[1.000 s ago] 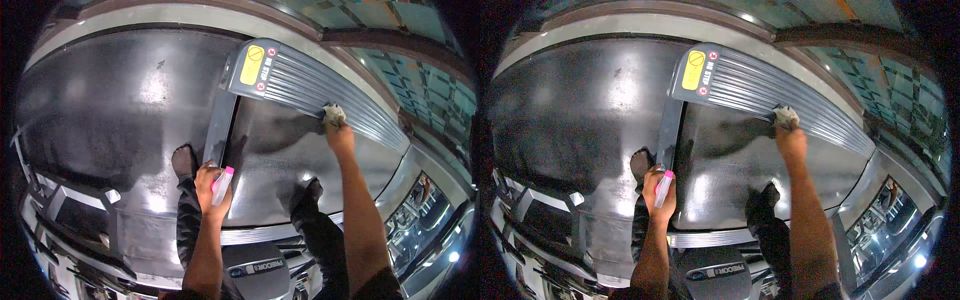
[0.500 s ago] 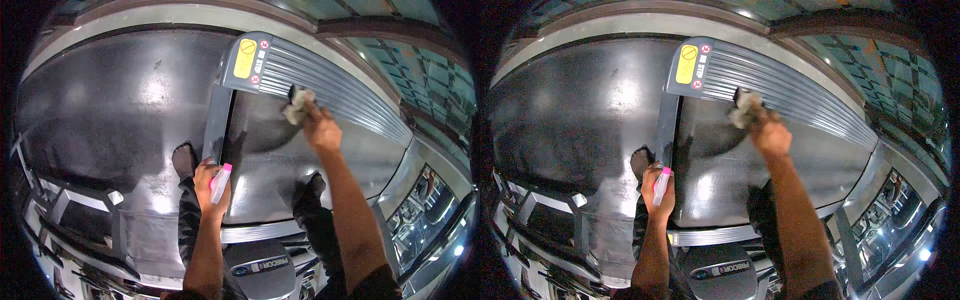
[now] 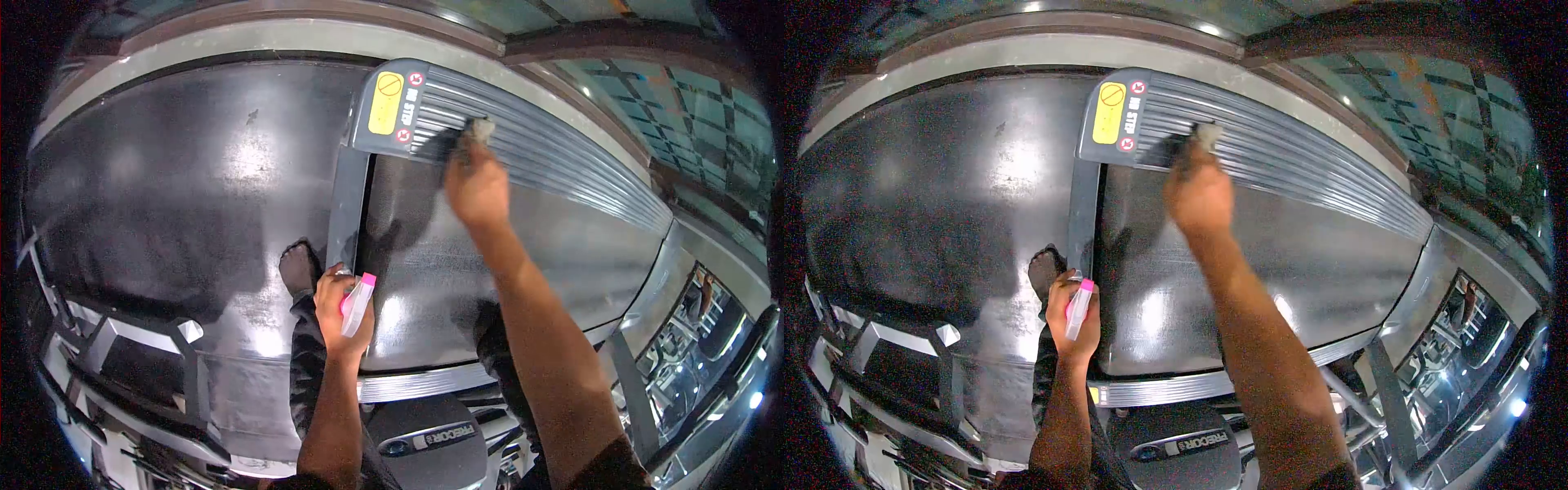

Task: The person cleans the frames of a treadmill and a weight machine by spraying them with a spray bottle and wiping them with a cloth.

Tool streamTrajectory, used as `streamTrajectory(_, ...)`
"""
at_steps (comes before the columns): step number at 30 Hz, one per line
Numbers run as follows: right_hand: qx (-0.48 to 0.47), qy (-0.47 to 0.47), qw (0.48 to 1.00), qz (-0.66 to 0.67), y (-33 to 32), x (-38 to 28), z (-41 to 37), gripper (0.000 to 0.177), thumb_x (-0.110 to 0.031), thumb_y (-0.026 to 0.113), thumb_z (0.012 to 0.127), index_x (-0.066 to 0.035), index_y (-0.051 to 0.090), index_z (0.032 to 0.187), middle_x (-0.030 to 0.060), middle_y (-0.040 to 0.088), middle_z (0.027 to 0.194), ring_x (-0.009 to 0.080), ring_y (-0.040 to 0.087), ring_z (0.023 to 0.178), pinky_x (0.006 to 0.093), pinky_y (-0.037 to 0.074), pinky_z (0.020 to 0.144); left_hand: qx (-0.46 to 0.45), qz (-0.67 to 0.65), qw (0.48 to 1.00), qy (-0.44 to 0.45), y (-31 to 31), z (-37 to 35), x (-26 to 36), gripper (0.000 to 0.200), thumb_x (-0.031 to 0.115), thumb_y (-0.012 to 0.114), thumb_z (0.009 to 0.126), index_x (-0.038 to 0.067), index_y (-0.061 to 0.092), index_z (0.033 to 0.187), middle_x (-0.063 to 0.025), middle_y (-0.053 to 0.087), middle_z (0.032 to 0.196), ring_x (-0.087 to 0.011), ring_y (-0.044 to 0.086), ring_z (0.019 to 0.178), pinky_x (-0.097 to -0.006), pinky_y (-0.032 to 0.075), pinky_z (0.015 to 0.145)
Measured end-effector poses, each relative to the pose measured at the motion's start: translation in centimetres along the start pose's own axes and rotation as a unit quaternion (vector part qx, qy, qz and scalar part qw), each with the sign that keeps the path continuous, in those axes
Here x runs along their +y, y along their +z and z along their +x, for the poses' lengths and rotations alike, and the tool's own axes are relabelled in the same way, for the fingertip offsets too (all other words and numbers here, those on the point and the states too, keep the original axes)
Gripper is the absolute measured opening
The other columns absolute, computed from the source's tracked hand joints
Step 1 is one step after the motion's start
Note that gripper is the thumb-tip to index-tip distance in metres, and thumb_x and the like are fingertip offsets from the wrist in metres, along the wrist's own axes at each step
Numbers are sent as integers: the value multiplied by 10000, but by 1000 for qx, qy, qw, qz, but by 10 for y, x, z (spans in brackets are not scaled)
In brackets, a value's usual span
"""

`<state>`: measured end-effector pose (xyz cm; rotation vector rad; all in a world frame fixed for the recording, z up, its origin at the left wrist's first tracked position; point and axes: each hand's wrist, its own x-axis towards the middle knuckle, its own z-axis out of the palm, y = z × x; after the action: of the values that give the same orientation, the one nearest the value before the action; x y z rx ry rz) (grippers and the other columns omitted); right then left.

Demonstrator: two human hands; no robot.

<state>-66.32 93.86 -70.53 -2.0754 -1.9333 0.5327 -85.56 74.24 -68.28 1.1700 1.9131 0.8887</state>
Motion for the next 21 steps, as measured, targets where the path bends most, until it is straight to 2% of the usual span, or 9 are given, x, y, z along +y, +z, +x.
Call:
streamTrajectory(2,-108,-12,994,-8,1,-24,-3,478,-209,619,887,-141,570,1358,244,626,1211,426,650,1033,495,538,917,-13,9,1000,-17,0,-1,0,251,-57,730,772,38,599,964,-172,660,1039,-353,650,1071,-402,498,936)
streamTrajectory(5,-177,-13,979,-103,-22,-40,-1,592,-208,588,917,-320,429,1477,172,570,1302,399,609,1130,500,544,933,-12,13,1000,-21,0,0,2,249,-56,726,778,43,601,969,-167,659,1052,-347,650,1070,-403,497,936)
streamTrajectory(8,-290,-52,926,-235,-46,-17,1,692,-202,617,924,-457,331,1499,165,521,1398,445,560,1199,490,521,980,-15,16,1000,-23,-1,-2,-2,245,-54,723,784,45,602,973,-160,657,1056,-341,648,1072,-402,497,932)
streamTrajectory(9,-279,-59,917,-280,-48,4,1,660,-234,622,927,-496,360,1473,146,531,1395,405,562,1216,472,526,983,-20,17,999,-23,-2,-2,-3,244,-53,721,786,46,602,974,-158,656,1056,-340,648,1074,-401,497,930)
streamTrajectory(13,-263,52,901,-339,-86,77,-6,633,-254,586,950,-484,341,1486,108,524,1416,344,573,1227,478,521,980,18,-16,999,-43,-8,3,-4,273,-43,721,719,52,588,937,-151,629,1026,-381,608,1120,-458,458,936)
streamTrajectory(16,-268,251,857,-362,-119,119,-14,504,-265,563,953,-348,472,1442,140,622,1294,339,619,1164,458,520,956,27,-32,999,-24,-14,3,-9,274,-53,710,709,51,593,933,-153,634,1033,-376,608,1121,-460,458,931)
streamTrajectory(18,-308,272,858,-307,-136,153,-32,448,-257,566,946,-226,544,1392,183,659,1224,354,637,1135,454,518,944,18,-26,999,-3,-20,-1,-11,281,-58,704,701,50,596,937,-154,638,1036,-374,607,1124,-462,457,930)
streamTrajectory(20,-334,225,895,-192,-148,173,-63,415,-241,574,938,-133,589,1338,216,672,1182,367,646,1121,457,517,931,3,-16,1000,15,-27,-10,-12,287,-55,710,693,48,598,936,-158,642,1037,-373,616,1101,-453,464,918)
streamTrajectory(21,-299,152,933,-128,-155,155,-81,409,-225,587,930,-107,591,1321,225,667,1184,367,651,1112,450,523,916,-4,-12,1000,25,-29,-15,-12,290,-54,713,690,47,599,936,-160,644,1037,-372,620,1089,-449,468,913)
